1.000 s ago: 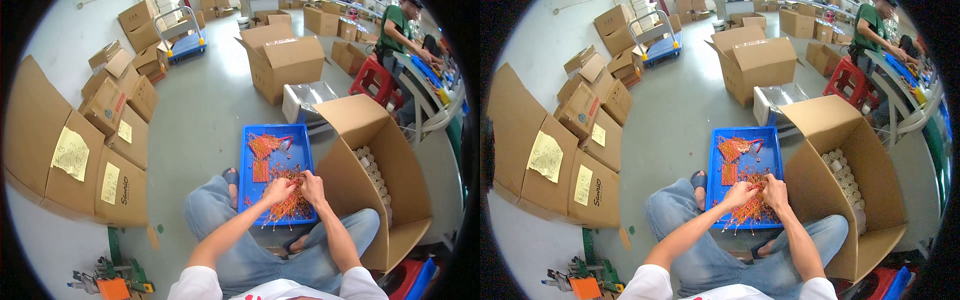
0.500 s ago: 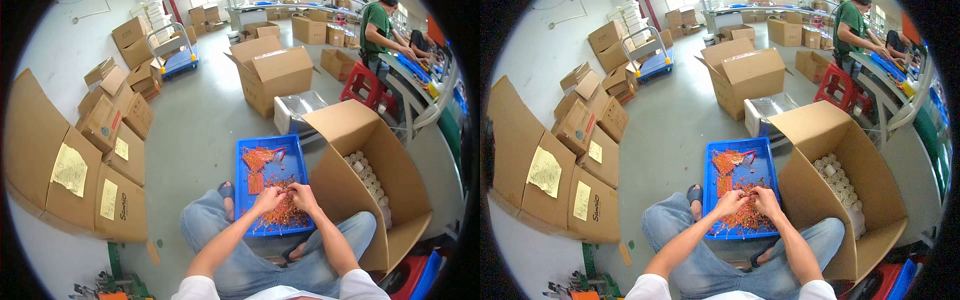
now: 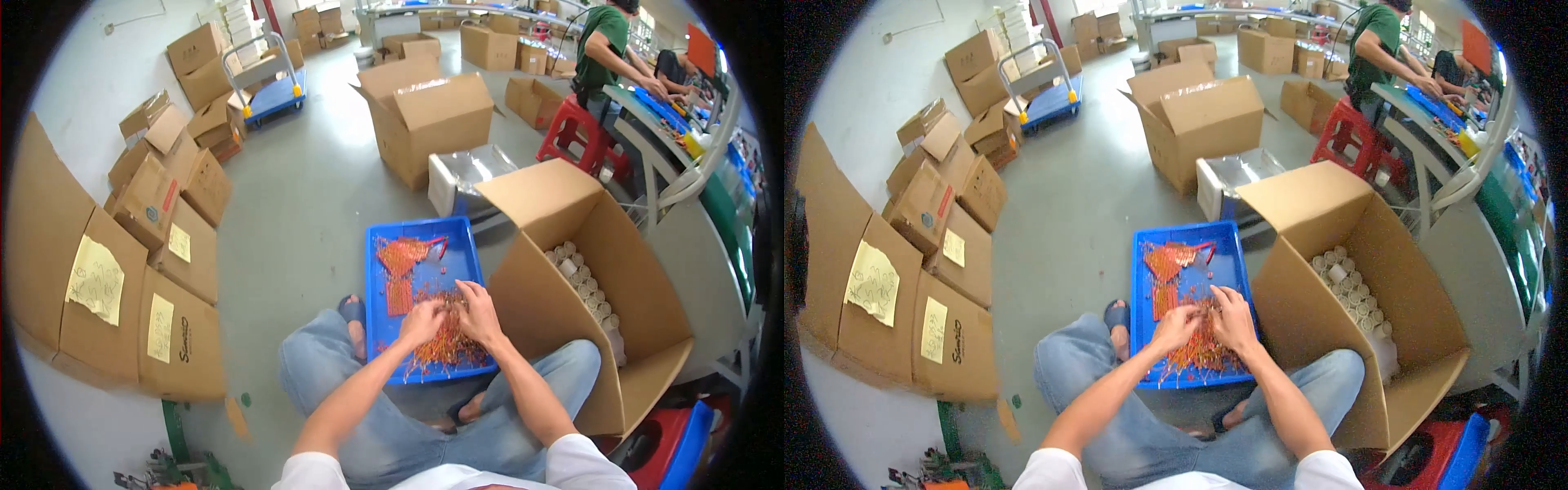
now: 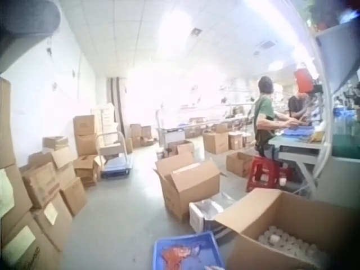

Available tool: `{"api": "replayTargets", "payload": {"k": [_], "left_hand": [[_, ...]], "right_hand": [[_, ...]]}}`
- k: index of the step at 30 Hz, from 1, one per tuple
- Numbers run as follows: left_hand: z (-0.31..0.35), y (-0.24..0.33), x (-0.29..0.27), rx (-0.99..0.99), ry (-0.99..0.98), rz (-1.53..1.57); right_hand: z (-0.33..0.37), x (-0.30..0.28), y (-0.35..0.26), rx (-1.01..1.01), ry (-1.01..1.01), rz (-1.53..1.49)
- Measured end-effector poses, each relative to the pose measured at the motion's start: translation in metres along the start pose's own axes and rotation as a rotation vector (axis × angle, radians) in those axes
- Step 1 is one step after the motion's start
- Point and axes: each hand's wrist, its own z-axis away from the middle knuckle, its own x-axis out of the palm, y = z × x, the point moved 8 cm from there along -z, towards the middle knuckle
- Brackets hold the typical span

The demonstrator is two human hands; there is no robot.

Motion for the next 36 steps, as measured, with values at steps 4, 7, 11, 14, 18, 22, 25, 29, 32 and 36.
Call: {"api": "replayTargets", "payload": {"k": [4, 7, 11, 14, 18, 22, 25, 29, 32, 36], "left_hand": [[-0.008, 0.026, -0.012, 0.127, 0.029, 0.163], [-0.011, 0.031, -0.01, 0.065, -0.008, 0.155], [-0.014, 0.03, -0.008, 0.032, -0.094, 0.098], [-0.008, 0.027, -0.009, 0.091, -0.08, 0.061], [-0.005, 0.027, -0.006, 0.027, -0.086, 0.093], [-0.004, 0.03, -0.006, -0.011, -0.018, 0.068], [-0.007, 0.029, -0.013, -0.027, 0.027, 0.094], [-0.005, 0.015, -0.018, -0.042, 0.082, 0.031], [-0.006, 0.017, -0.012, -0.091, -0.06, -0.091], [-0.005, 0.022, -0.012, 0.031, -0.047, -0.06]], "right_hand": [[0.005, 0.031, 0.013, 0.164, -0.378, -0.434], [0.003, 0.025, 0.02, 0.165, -0.354, -0.316], [0.004, 0.027, 0.036, 0.378, -0.368, -0.394], [0.002, 0.029, 0.02, 0.233, -0.404, -0.467], [0.009, 0.022, 0.023, 0.27, -0.327, -0.224], [0.012, 0.02, 0.021, 0.295, -0.277, -0.148], [0.009, 0.015, 0.031, 0.321, -0.201, -0.208], [0.006, 0.017, 0.03, 0.208, -0.225, -0.155], [0.009, 0.02, 0.019, 0.06, -0.265, -0.111], [0.012, 0.037, 0.017, 0.293, -0.578, -0.358]]}}
